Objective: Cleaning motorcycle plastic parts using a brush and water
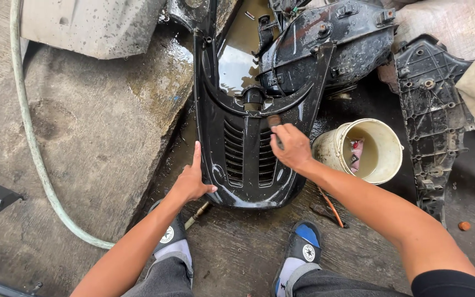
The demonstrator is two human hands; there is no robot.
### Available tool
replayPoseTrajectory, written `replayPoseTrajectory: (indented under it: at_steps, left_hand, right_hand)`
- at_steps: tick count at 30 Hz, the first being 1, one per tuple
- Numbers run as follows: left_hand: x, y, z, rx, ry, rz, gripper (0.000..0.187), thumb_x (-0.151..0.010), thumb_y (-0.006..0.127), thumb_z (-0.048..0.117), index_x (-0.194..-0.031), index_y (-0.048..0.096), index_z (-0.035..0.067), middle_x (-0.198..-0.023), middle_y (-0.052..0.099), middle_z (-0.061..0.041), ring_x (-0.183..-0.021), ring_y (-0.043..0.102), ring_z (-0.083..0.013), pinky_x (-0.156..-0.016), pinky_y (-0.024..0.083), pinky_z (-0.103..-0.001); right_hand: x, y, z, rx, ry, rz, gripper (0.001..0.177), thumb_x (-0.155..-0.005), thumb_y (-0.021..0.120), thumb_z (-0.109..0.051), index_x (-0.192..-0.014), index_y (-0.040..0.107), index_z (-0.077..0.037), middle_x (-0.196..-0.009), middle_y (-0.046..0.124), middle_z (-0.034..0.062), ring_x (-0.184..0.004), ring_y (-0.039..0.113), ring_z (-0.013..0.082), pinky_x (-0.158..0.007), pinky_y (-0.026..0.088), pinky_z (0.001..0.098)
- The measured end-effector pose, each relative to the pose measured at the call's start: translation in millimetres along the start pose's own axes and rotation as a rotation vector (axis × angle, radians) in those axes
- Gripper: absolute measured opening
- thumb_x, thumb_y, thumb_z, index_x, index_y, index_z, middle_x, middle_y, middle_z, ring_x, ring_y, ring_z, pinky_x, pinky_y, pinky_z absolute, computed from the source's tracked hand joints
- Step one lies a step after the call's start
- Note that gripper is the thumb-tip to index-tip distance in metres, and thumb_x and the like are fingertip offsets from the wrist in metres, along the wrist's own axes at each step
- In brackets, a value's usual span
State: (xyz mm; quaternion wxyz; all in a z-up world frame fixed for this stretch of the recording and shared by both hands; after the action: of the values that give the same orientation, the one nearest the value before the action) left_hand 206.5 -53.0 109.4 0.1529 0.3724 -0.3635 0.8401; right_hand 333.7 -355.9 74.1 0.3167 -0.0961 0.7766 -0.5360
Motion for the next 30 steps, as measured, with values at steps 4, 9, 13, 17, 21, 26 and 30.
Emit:
replayPoseTrajectory:
  at_steps: [4,9,13,17,21,26,30]
  left_hand:
    - [-2,1,-3,-0.003,-0.004,0.002,0.139,-0.080,0.089,0.027,-0.162,-0.024,0.030,-0.149,0.045,-0.034,-0.136,0.049,-0.0530,-0.109,0.048,-0.058]
    - [-1,3,-1,-0.001,0.004,0.014,0.138,-0.080,0.089,0.025,-0.162,-0.022,0.029,-0.149,0.044,-0.035,-0.137,0.048,-0.0540,-0.109,0.048,-0.059]
    - [-1,3,0,-0.018,0.000,0.007,0.139,-0.081,0.089,0.027,-0.161,-0.025,0.030,-0.149,0.044,-0.034,-0.136,0.049,-0.0532,-0.109,0.048,-0.058]
    - [-2,3,-2,-0.012,0.004,0.001,0.139,-0.080,0.089,0.027,-0.162,-0.024,0.029,-0.149,0.044,-0.034,-0.137,0.048,-0.0537,-0.109,0.048,-0.059]
    - [-1,4,-1,-0.010,0.001,0.003,0.138,-0.081,0.089,0.025,-0.162,-0.023,0.028,-0.149,0.044,-0.035,-0.137,0.048,-0.0541,-0.109,0.047,-0.059]
    - [-2,4,0,-0.016,0.007,0.013,0.139,-0.080,0.089,0.025,-0.162,-0.024,0.028,-0.149,0.044,-0.034,-0.136,0.048,-0.0536,-0.110,0.047,-0.058]
    - [-3,1,-1,-0.011,0.005,0.010,0.138,-0.080,0.089,0.025,-0.162,-0.023,0.028,-0.149,0.044,-0.033,-0.137,0.048,-0.0528,-0.110,0.047,-0.058]
  right_hand:
    - [0,-23,13,0.053,0.059,-0.001,0.012,-0.098,0.062,-0.024,-0.102,0.070,-0.016,-0.086,0.064,0.0029,-0.076,0.069,0.0191,-0.068,0.055,0.0281]
    - [2,-11,-2,-0.039,0.088,-0.054,0.014,-0.102,0.059,-0.023,-0.106,0.069,-0.013,-0.089,0.067,0.0076,-0.082,0.071,0.0228,-0.073,0.056,0.0307]
    - [1,2,0,-0.177,0.060,-0.137,0.018,-0.099,0.063,-0.028,-0.109,0.072,-0.016,-0.096,0.071,0.0047,-0.091,0.074,0.0217,-0.079,0.058,0.0298]
    - [2,-16,20,0.076,0.083,-0.044,0.013,-0.098,0.061,-0.029,-0.100,0.069,-0.020,-0.085,0.066,0.0013,-0.079,0.069,0.0193,-0.072,0.053,0.0316]
    - [0,-27,2,0.092,0.090,-0.018,0.012,-0.098,0.062,-0.027,-0.101,0.067,-0.017,-0.089,0.062,0.0028,-0.082,0.069,0.0229,-0.072,0.051,0.0346]
    - [-8,-17,-17,-0.355,0.120,-0.172,0.018,-0.094,0.066,-0.024,-0.107,0.070,-0.013,-0.095,0.069,0.0103,-0.092,0.071,0.0313,-0.078,0.055,0.0386]
    - [-19,-16,17,-0.520,0.174,-0.257,0.016,-0.094,0.066,-0.016,-0.107,0.074,-0.013,-0.098,0.073,0.0107,-0.097,0.072,0.0304,-0.090,0.053,0.0392]
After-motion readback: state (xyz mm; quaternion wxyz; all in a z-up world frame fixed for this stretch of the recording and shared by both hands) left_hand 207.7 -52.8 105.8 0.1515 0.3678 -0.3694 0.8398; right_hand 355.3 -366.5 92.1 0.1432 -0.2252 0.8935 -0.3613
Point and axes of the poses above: each hand's wrist, its own x-axis away from the middle knuckle, its own y-axis out of the palm, z = x × y, the point moved 1 cm from there along -x, towards the middle knuckle
